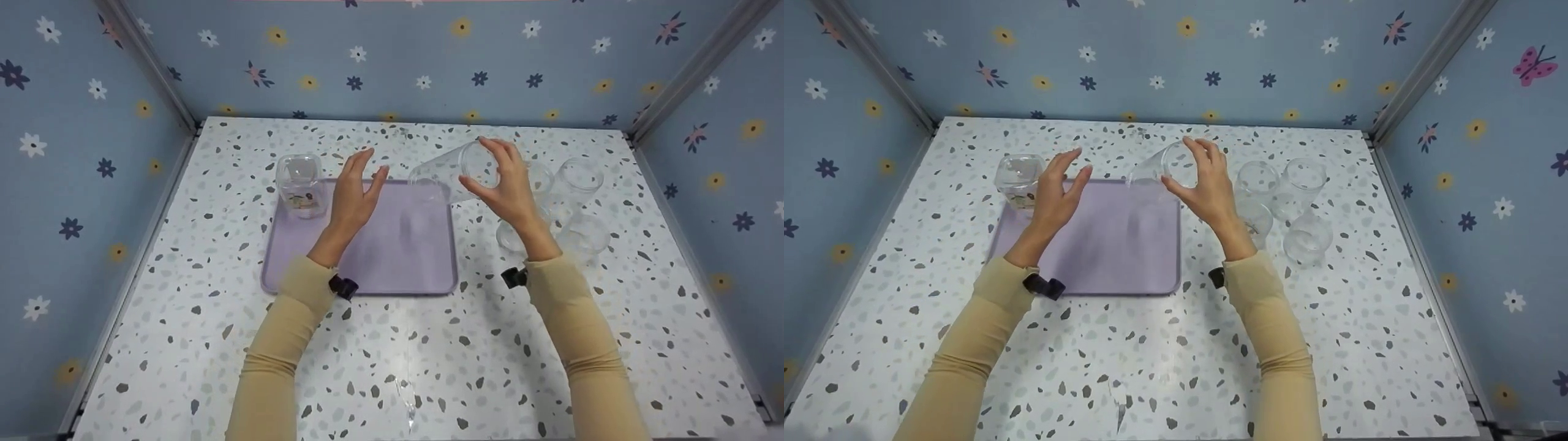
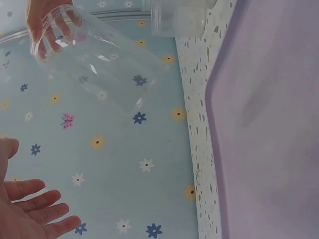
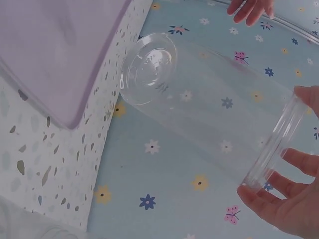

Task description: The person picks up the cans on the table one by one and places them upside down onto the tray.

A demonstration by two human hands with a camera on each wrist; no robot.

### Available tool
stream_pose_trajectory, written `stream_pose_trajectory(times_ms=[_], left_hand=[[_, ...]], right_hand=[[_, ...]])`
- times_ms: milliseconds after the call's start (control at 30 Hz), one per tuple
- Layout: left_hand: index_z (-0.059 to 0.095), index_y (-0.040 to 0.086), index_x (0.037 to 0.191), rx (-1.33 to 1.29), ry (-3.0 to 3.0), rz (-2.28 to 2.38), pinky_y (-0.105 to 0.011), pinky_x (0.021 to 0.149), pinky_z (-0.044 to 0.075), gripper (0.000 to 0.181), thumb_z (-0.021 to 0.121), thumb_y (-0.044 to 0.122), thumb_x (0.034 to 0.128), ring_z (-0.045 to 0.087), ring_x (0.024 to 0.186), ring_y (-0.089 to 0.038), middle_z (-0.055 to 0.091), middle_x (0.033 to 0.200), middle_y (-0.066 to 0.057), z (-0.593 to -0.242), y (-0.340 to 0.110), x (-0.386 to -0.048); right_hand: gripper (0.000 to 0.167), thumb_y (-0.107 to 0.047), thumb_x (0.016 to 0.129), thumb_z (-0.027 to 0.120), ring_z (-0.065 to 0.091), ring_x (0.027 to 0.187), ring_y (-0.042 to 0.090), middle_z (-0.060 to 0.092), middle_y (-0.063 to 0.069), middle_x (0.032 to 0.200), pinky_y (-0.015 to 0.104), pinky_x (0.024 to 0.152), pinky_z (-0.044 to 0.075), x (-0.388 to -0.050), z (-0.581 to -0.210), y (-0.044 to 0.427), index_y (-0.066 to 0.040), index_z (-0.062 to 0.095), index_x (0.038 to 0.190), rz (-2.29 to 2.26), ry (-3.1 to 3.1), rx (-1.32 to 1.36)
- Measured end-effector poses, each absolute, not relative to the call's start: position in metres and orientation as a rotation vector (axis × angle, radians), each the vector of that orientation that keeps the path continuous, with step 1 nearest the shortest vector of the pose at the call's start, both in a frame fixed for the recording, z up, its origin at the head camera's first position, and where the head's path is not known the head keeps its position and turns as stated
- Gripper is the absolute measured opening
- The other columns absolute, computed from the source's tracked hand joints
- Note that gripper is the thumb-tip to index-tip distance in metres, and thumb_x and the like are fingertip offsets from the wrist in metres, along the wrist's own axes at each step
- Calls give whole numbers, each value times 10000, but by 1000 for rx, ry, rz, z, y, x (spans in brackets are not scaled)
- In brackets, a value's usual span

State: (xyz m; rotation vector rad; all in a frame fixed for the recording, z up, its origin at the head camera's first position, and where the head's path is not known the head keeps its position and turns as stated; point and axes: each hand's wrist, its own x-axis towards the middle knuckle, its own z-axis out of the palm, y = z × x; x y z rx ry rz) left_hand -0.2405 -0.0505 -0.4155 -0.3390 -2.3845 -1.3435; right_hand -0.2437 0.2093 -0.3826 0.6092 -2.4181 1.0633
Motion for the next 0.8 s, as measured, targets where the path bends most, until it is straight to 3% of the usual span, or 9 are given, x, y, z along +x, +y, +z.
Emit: stream_pose_trajectory(times_ms=[367,633,800], left_hand=[[464,-16,1255,-322,-2243,-1501,-256,998,265,452,480,283,916,370,1209,-156,460,1266,-131,-428,-43,-233],[397,-26,1302,-381,-2180,-1681,-350,1004,267,463,503,197,910,323,1244,-221,390,1325,-164,-434,-38,-228],[353,-61,1314,-413,-2147,-1762,-407,993,272,470,501,100,898,289,1257,-276,344,1346,-211,-428,-34,-219]], right_hand=[[601,-210,742,715,439,1067,256,447,130,1239,388,771,427,-228,-387,201,-58,472,1271,1186,-2323,601],[550,-19,734,688,452,1015,324,442,249,1206,415,763,442,-200,-368,187,85,458,1221,1253,-2269,625],[526,19,729,672,464,1003,314,455,256,1188,419,761,452,-190,-362,182,105,459,1202,1291,-2240,624]])
